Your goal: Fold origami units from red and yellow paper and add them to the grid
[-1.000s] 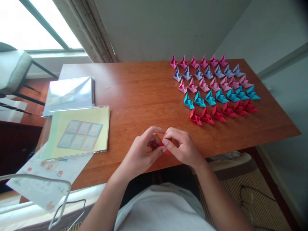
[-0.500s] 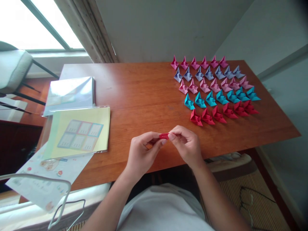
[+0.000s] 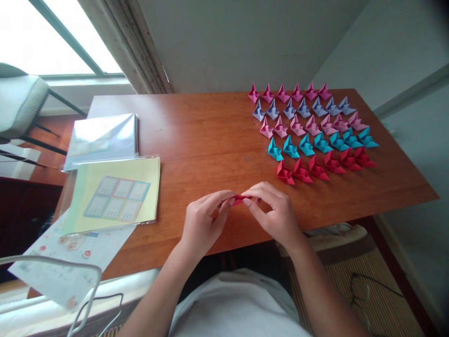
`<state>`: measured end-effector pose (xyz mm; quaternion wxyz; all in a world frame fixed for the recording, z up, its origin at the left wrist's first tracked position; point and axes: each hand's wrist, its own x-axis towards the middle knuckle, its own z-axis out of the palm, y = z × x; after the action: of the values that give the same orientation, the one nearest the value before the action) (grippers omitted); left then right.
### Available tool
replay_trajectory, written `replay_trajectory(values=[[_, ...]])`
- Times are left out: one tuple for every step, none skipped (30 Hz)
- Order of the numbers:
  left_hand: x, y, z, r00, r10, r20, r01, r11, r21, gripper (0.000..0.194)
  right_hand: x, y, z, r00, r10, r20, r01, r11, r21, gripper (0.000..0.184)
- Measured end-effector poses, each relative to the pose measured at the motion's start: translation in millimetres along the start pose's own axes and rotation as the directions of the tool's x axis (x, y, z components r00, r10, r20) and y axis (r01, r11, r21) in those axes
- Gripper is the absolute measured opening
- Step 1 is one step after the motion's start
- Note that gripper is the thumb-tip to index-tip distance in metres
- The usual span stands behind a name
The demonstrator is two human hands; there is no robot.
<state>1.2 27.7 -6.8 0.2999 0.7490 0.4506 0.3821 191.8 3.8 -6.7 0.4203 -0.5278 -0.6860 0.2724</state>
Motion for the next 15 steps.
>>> replay_trajectory(values=[[-0.1, -0.3, -0.2, 1.000, 0.013, -0.007, -0.013, 1.000, 0.016, 0.010, 0.3, 0.0, 0.4, 1.000, -0.021, -0.009, 0.021, 1.000, -0.017, 0.012], [-0.3, -0.5, -0.3, 1.000, 0.025, -0.011, -0.025, 0.999, 0.024, 0.010, 0.6, -0.1, 0.9, 0.999, -0.039, -0.019, 0.038, 0.999, -0.031, 0.013], [-0.5, -0.6, -0.3, 0.999, 0.037, -0.012, -0.037, 0.999, 0.024, 0.011, 0.8, -0.1, 1.3, 0.998, -0.054, -0.028, 0.053, 0.998, -0.042, 0.013], [-0.6, -0.7, 0.0, 0.999, 0.048, -0.013, -0.047, 0.999, 0.019, 0.013, 0.9, -0.2, 1.8, 0.997, -0.066, -0.035, 0.065, 0.997, -0.049, 0.013], [-0.5, -0.5, 0.3, 0.998, 0.056, -0.014, -0.056, 0.998, 0.011, 0.014, 0.9, -0.2, 2.4, 0.996, -0.078, -0.043, 0.076, 0.996, -0.055, 0.012], [-0.3, -0.2, 0.8, 0.998, 0.067, -0.019, -0.067, 0.998, 0.004, 0.015, 0.8, -0.3, 3.2, 0.995, -0.088, -0.049, 0.085, 0.994, -0.063, 0.012], [0.1, 0.2, 1.3, 0.996, 0.082, -0.028, -0.082, 0.997, 0.003, 0.015, 0.6, -0.3, 4.0, 0.994, -0.096, -0.052, 0.092, 0.993, -0.072, 0.011], [0.7, 0.7, 1.7, 0.994, 0.100, -0.041, -0.100, 0.995, 0.013, 0.014, 0.4, -0.2, 4.9, 0.993, -0.105, -0.053, 0.100, 0.992, -0.083, 0.011], [1.3, 1.2, 2.0, 0.991, 0.121, -0.058, -0.118, 0.992, 0.037, 0.013, 0.2, 0.0, 5.8, 0.992, -0.115, -0.052, 0.110, 0.990, -0.093, 0.011], [1.9, 1.6, 2.2, 0.987, 0.141, -0.070, -0.137, 0.988, 0.071, 0.012, -0.1, 0.2, 6.6, 0.991, -0.126, -0.048, 0.120, 0.988, -0.101, 0.011], [2.3, 1.6, 2.2, 0.984, 0.159, -0.073, -0.151, 0.983, 0.102, 0.010, -0.3, 0.6, 7.5, 0.990, -0.137, -0.044, 0.131, 0.986, -0.107, 0.010], [2.4, 1.4, 2.0, 0.983, 0.171, -0.068, -0.162, 0.979, 0.123, 0.010, -0.5, 1.0, 8.1, 0.989, -0.145, -0.041, 0.140, 0.984, -0.111, 0.011], [2.3, 0.7, 1.8, 0.983, 0.175, -0.056, -0.167, 0.978, 0.128, 0.010, -0.6, 1.5, 8.6, 0.987, -0.153, -0.041, 0.147, 0.983, -0.113, 0.011], [2.0, -0.2, 1.5, 0.984, 0.173, -0.039, -0.167, 0.979, 0.118, 0.010, -0.7, 1.9, 8.9, 0.987, -0.156, -0.042, 0.150, 0.982, -0.114, 0.012], [1.4, -1.3, 1.2, 0.985, 0.170, -0.023, -0.167, 0.981, 0.099, 0.011, -0.8, 2.4, 9.0, 0.986, -0.158, -0.045, 0.152, 0.982, -0.114, 0.012]])
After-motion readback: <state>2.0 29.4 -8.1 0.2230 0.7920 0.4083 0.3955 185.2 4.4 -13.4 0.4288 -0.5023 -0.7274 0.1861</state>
